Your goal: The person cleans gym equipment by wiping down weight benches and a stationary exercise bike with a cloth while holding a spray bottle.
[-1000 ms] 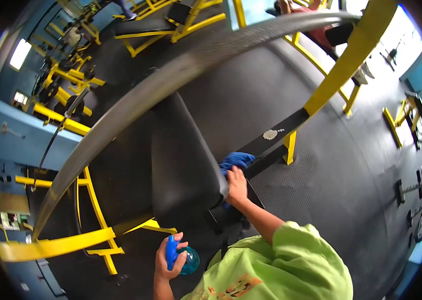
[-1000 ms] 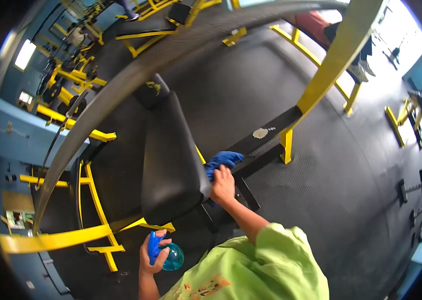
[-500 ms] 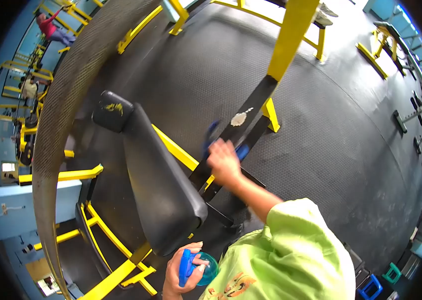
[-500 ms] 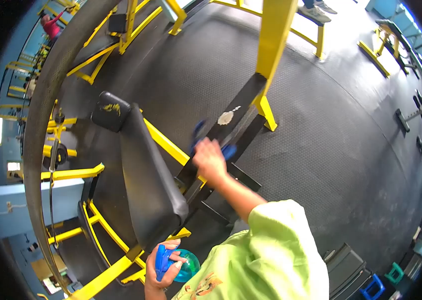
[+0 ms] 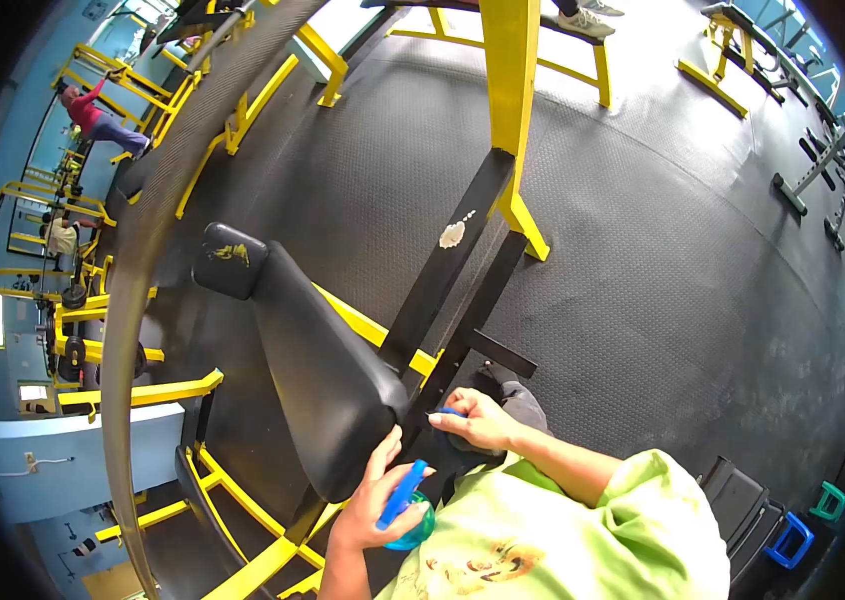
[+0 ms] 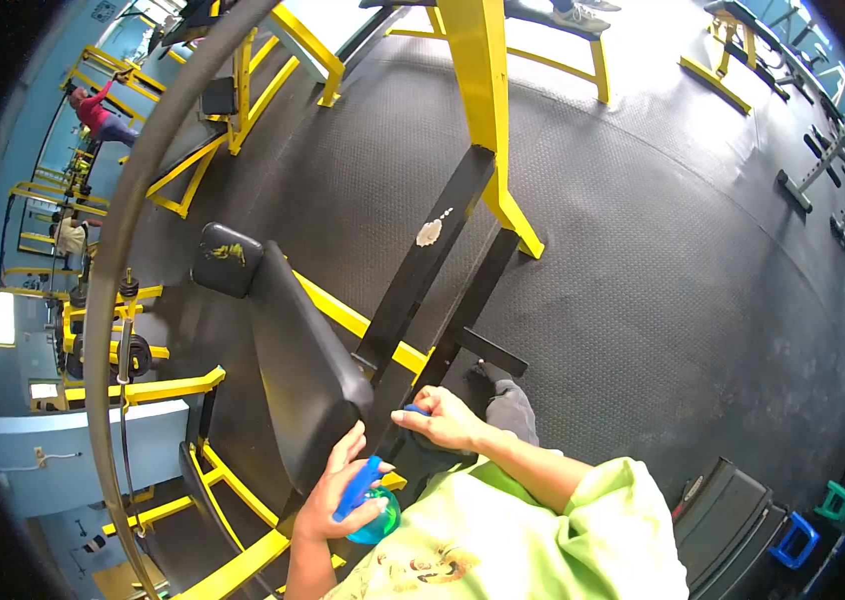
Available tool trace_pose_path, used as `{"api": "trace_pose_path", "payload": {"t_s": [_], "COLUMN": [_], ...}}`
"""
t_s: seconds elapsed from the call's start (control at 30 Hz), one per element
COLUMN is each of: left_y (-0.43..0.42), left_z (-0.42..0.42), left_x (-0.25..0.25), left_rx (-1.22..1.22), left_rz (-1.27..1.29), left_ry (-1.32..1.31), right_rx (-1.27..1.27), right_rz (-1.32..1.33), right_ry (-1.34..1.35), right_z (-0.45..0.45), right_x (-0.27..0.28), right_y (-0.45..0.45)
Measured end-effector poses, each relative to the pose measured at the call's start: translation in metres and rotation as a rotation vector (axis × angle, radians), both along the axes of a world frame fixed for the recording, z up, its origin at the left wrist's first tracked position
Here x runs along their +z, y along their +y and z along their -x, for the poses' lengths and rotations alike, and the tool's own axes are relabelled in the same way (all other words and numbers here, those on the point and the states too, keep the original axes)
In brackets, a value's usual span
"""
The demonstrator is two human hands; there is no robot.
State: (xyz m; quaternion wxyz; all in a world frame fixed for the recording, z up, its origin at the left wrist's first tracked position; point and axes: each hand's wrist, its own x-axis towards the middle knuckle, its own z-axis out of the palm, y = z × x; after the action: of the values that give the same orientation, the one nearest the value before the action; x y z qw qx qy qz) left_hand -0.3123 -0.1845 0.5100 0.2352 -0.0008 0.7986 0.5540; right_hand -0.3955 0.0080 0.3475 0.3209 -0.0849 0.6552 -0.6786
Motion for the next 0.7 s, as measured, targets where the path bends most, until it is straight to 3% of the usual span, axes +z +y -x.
{"api": "trace_pose_path", "payload": {"t_s": [0.07,0.13,0.2,0.3,0.33,0.4,0.5,0.53,0.6,0.67,0.7], "left_y": [0.003,-0.001,-0.006,-0.008,-0.014,-0.026,-0.05,-0.054,-0.057,-0.059,-0.058], "left_z": [-0.005,-0.019,-0.029,-0.046,-0.051,-0.058,-0.067,-0.067,-0.069,-0.071,-0.069], "left_x": [0.0,-0.012,-0.01,0.01,0.009,0.027,0.06,0.075,0.103,0.127,0.138], "left_rx": [-0.185,-0.168,-0.251,-0.088,-0.089,-0.147,-0.279,-0.344,-0.418,-0.503,-0.479], "left_rz": [0.154,0.031,0.116,-0.052,-0.04,-0.031,-0.057,-0.093,-0.184,-0.278,-0.354], "left_ry": [0.101,0.101,0.069,0.141,0.24,0.283,0.376,0.383,0.382,0.376,0.221], "right_rx": [0.039,0.041,0.053,0.271,0.275,0.257,0.647,0.743,1.125,0.292,0.172], "right_rz": [0.097,0.161,0.222,0.007,-0.082,-0.266,-0.521,-0.39,0.036,0.595,0.631], "right_ry": [-0.26,-0.244,-0.228,0.484,0.532,0.889,0.905,0.935,0.691,0.295,0.082], "right_z": [-0.013,-0.019,-0.024,-0.026,-0.027,-0.03,-0.04,-0.044,-0.019,-0.038,-0.032], "right_x": [0.036,0.082,0.119,0.144,0.162,0.195,0.258,0.269,0.285,0.246,0.226], "right_y": [0.003,0.002,0.004,0.011,0.017,0.027,0.048,0.054,0.06,0.048,0.032]}}
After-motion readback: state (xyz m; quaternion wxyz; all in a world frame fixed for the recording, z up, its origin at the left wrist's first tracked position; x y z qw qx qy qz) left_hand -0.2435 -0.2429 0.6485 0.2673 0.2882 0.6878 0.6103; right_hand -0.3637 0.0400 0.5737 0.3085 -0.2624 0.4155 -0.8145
